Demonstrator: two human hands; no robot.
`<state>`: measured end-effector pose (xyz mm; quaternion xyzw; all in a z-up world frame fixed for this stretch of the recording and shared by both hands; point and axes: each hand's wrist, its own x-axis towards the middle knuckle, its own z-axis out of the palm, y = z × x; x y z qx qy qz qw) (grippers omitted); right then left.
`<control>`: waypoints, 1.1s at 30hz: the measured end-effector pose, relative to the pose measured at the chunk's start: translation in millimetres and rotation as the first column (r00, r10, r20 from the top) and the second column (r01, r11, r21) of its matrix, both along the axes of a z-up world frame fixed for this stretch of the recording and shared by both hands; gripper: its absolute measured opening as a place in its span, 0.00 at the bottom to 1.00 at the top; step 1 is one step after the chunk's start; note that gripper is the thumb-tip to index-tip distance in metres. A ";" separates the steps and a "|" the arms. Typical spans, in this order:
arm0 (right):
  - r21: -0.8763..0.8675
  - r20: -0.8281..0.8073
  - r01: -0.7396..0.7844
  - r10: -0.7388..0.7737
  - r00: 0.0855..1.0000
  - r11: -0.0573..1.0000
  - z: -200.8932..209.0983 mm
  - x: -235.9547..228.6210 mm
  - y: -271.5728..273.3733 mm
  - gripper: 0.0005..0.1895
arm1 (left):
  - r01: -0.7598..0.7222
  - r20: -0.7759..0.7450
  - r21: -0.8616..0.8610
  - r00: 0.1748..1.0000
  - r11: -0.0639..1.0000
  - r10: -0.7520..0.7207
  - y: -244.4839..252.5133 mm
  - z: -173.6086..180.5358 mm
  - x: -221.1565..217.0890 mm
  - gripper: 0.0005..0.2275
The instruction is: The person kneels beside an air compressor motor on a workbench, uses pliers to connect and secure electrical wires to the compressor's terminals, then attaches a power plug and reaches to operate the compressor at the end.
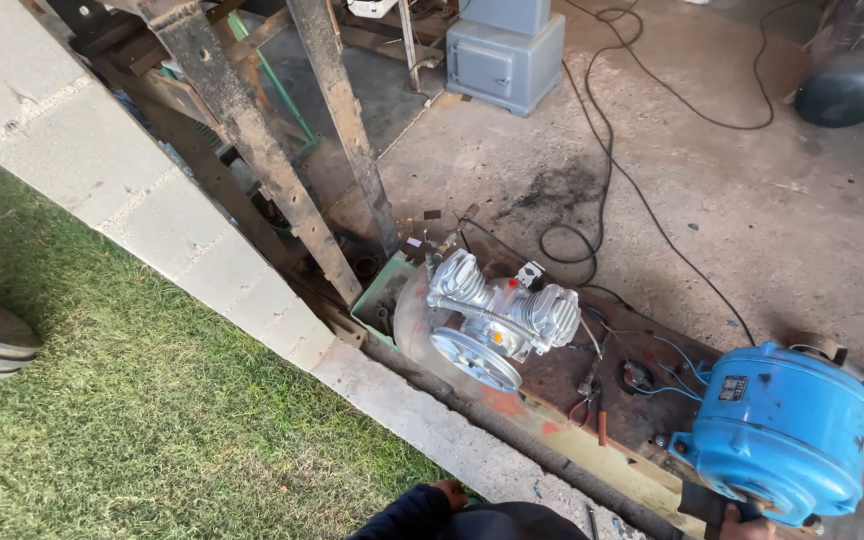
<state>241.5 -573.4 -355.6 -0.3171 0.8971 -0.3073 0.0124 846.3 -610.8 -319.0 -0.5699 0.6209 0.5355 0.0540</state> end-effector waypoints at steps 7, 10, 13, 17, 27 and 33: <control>0.077 0.018 -0.158 0.157 0.987 0.985 7.3 -16.1 -2.7 0.28 | -0.162 0.024 0.098 0.987 0.982 0.160 -2.6 2.9 -8.5 0.19; -0.061 0.019 -0.016 0.017 1.000 0.998 -2.8 4.0 8.2 0.27 | -0.183 0.070 0.064 0.981 0.981 0.179 0.6 6.3 -2.5 0.19; -0.285 0.053 -0.398 0.429 0.902 0.872 1.7 -29.6 3.5 0.20 | -0.183 0.062 0.021 0.981 0.983 0.182 3.5 5.0 0.1 0.20; 0.034 0.001 0.022 -0.022 1.000 0.999 0.4 0.2 -3.9 0.28 | -0.135 0.046 0.026 0.990 0.991 0.133 12.5 4.3 -4.6 0.21; -0.214 0.029 -0.029 0.036 0.999 0.976 -7.8 -1.3 -13.2 0.25 | -0.151 0.012 0.140 0.988 0.979 0.151 3.3 6.7 -11.1 0.25; -0.192 0.011 -0.005 0.007 1.000 0.981 -6.6 2.8 -5.5 0.25 | -0.144 0.026 0.092 0.989 0.985 0.143 1.3 5.7 -10.7 0.26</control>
